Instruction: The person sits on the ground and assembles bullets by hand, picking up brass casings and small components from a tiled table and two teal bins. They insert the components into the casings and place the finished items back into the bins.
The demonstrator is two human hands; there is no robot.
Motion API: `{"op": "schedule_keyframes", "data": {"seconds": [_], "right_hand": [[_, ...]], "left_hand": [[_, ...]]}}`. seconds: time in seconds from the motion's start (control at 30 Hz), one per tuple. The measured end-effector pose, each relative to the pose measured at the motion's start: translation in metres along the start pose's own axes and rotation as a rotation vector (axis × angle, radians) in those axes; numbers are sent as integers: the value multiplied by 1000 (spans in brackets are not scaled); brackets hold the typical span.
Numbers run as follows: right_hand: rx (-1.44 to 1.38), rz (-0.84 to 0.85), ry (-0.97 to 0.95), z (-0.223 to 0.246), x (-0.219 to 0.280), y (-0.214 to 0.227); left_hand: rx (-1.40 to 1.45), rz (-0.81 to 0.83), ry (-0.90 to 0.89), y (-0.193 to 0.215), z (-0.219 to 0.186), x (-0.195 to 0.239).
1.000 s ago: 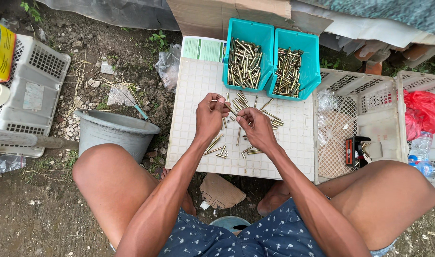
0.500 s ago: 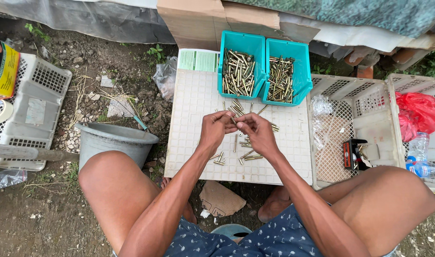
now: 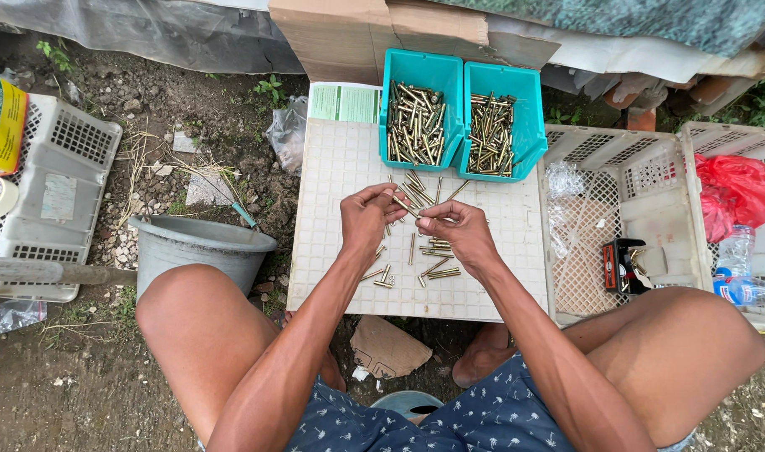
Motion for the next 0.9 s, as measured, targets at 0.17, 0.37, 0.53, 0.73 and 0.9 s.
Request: {"op": "schedule_keyframes", "data": {"seconds": [0.17, 0.37, 0.53, 0.73, 0.9], "right_hand": [[0, -38, -15, -11, -6, 4], [4, -81, -44, -27, -15, 15], [70, -68, -105, -40, -15, 24], [186, 75, -206, -58, -7, 14], [232, 113, -271, -33, -3, -7]], "left_hand": [[38, 21, 42, -3, 3, 5], [-10, 57, 106, -5, 12, 13], [-135, 114, 197, 5, 41, 2], [-362, 219, 207, 6, 66, -1], [-405, 139, 151, 24, 76, -15]]}}
Point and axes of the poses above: each hand's wrist, its own x-axis away from the middle knuckle, its own y-axis out of the back of the hand, z = x × y, the point moved 4 cm from there along -x, towards the middle knuckle, and after that the axes turned 11 degrees about y, right-handed, at the moved point
